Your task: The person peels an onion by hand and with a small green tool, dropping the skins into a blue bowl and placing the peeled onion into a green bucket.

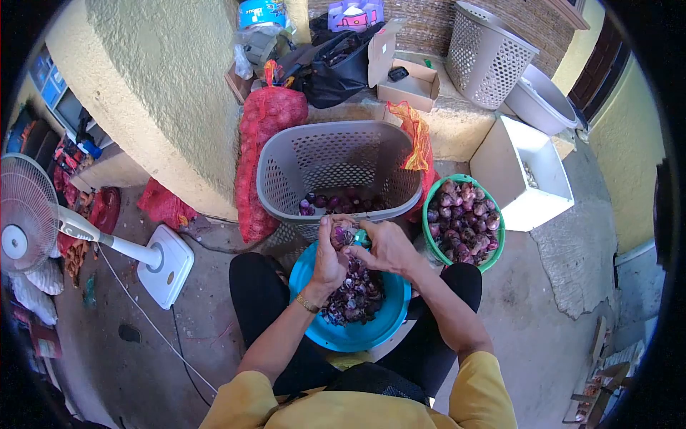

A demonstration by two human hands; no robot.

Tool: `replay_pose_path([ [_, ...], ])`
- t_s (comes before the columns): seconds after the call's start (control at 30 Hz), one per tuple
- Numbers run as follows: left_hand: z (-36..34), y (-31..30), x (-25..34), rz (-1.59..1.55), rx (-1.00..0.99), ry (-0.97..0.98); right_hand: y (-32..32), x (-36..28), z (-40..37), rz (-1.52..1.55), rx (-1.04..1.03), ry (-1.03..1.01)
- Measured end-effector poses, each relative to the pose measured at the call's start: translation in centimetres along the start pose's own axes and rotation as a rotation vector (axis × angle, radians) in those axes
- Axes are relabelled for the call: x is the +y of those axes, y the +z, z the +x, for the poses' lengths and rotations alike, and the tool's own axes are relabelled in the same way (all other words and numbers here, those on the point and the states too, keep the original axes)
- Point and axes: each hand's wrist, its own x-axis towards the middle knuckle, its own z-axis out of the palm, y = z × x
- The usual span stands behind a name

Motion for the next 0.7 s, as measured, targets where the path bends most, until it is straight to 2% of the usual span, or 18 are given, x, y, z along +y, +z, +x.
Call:
replay_pose_path([
  [0.03,0.0,0.0,-0.2,-0.046,0.023,0.034,0.7,0.1,0.0,0.000,0.000,0.000],
  [0.1,0.1,0.3,-0.3,-0.093,0.042,0.066,2.2,0.1,-0.2,0.260,0.099,-0.003],
  [0.13,0.1,0.4,-0.2,-0.100,0.051,0.087,2.9,0.0,-0.2,0.253,0.177,-0.066],
  [0.17,0.1,0.6,-0.2,-0.106,0.059,0.109,3.3,0.0,-0.3,0.252,0.178,-0.066],
  [0.23,0.1,0.8,-0.5,-0.081,0.080,0.172,3.2,-0.7,-0.4,0.442,0.095,0.076],
  [0.3,0.0,0.7,-0.6,-0.054,0.102,0.236,4.1,-0.4,-0.6,0.548,0.082,0.073],
  [0.37,-0.1,0.5,-0.6,0.103,0.058,0.287,4.0,0.2,-0.6,0.653,0.072,0.070],
  [0.4,-0.2,0.8,-0.2,0.103,0.056,0.286,2.7,0.3,-0.6,0.623,0.012,0.044],
  [0.43,-0.4,1.2,0.6,0.003,-0.044,0.142,1.5,0.7,-0.5,0.592,-0.050,0.019],
  [0.47,-0.5,1.3,1.3,-0.096,-0.143,-0.001,1.2,2.0,-0.3,0.525,-0.058,-0.089],
  [0.5,-0.2,0.8,1.7,-0.097,-0.144,0.001,0.1,1.6,-0.1,0.523,-0.059,-0.091],
  [0.57,0.3,-0.5,2.1,-0.239,-0.296,-0.266,-2.2,-0.1,0.1,0.125,-0.102,-0.162],
  [0.7,1.0,-1.1,0.8,-0.151,-0.294,-0.212,-0.8,0.4,-0.2,-0.044,-0.020,-0.097],
])
